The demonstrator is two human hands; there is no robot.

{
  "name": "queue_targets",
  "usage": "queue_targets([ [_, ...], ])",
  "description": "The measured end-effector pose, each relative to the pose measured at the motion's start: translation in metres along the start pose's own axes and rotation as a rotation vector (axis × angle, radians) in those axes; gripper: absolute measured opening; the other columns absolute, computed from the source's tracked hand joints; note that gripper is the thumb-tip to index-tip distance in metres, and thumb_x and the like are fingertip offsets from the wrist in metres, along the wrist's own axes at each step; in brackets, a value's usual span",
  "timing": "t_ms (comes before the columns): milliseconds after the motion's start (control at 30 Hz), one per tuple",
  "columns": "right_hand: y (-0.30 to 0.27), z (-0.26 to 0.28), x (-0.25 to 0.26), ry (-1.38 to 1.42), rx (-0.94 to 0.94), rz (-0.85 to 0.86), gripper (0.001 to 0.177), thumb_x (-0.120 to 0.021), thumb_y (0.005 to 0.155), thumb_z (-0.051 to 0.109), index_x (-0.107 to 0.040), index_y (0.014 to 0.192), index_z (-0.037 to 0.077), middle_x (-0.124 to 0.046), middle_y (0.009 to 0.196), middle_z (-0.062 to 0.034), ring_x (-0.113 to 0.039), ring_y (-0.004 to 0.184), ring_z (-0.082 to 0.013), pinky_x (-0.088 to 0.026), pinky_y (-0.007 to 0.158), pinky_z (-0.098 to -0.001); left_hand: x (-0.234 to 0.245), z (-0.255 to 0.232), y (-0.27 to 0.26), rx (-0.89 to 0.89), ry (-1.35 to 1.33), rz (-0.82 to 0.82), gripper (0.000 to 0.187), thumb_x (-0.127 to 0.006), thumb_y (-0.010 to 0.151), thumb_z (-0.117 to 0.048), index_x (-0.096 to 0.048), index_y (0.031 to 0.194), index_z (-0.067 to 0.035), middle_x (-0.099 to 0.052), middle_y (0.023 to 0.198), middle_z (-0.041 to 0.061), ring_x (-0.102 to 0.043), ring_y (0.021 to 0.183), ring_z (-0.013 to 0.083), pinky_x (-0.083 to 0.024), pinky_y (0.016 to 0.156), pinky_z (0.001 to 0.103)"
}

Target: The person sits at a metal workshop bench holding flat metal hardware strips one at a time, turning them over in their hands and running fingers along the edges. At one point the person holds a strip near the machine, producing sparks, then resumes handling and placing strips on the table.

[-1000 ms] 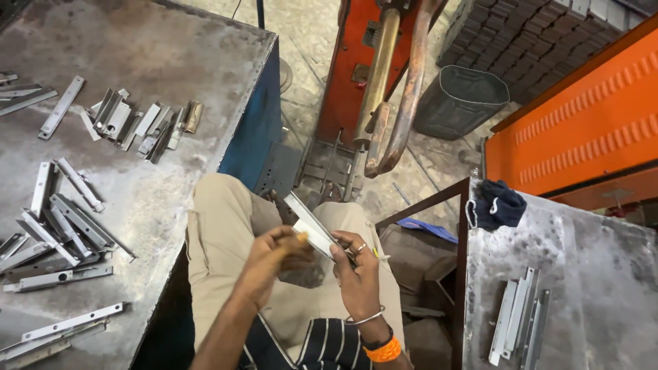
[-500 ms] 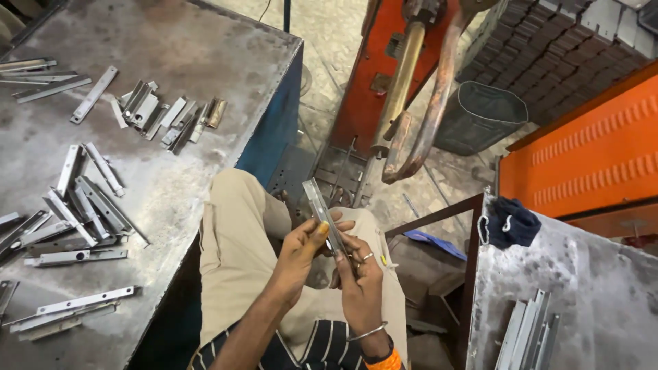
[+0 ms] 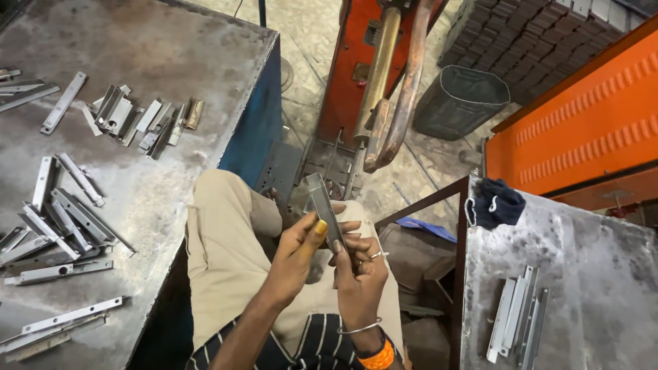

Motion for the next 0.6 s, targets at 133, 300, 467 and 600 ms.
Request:
queue_targets([
  [133, -0.0018, 0.0037, 0.0027, -0.007, 0.118, -0.033, 0.012, -0.068, 0.097, 0.002, -0.056, 0.096, 0.000, -0.069, 0.082, -0.0062, -0.056, 0.060, -0.0029, -0.040, 0.049, -0.0189, -0.0018, -0.0008, -0.0013, -0.052, 0.031, 0.030, 0.054, -0.043, 0.109, -0.036, -0.050, 0.143, 0.006, -0.072, 0.126, 0.021, -0.072, 0.111, 0.0220, -0.057, 0.100, 0.035],
  [300, -0.0041, 0.0049, 0.0043, -0.015, 0.086, -0.059, 0.013, -0.069, 0.096, 0.002, -0.056, 0.094, 0.001, -0.069, 0.077, -0.0059, -0.056, 0.058, -0.0016, -0.037, 0.047, -0.0174, -0.0054, -0.0047, -0.0015, -0.031, 0.042, 0.033, 0.056, -0.043, 0.108, -0.037, -0.050, 0.144, 0.006, -0.073, 0.125, 0.021, -0.072, 0.109, 0.0224, -0.058, 0.099, 0.036],
  [467, -0.0063, 0.0068, 0.0047, -0.010, 0.067, -0.069, 0.011, -0.067, 0.096, 0.003, -0.056, 0.096, 0.002, -0.071, 0.075, -0.0065, -0.049, 0.051, -0.0002, -0.033, 0.044, -0.0177, -0.0086, -0.0081, -0.0019, -0.040, 0.062, 0.033, 0.060, -0.044, 0.108, -0.038, -0.046, 0.149, 0.005, -0.071, 0.130, 0.020, -0.069, 0.115, 0.0202, -0.054, 0.101, 0.033],
  [600, -0.0076, 0.0048, 0.0056, -0.004, 0.080, -0.066, 0.011, -0.066, 0.097, 0.002, -0.055, 0.097, 0.002, -0.071, 0.077, -0.0073, -0.048, 0.051, -0.0001, -0.033, 0.044, -0.0180, -0.0082, -0.0062, -0.0016, -0.039, 0.088, 0.028, 0.062, -0.044, 0.108, -0.039, -0.045, 0.150, 0.006, -0.070, 0.135, 0.018, -0.067, 0.117, 0.0188, -0.053, 0.103, 0.033],
])
Point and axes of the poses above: each hand's wrist, its own y-axis towards the middle knuckle, its own x-axis out of the back of the hand, z = x × y, the point moved 7 cm from there along y, towards the middle knuckle
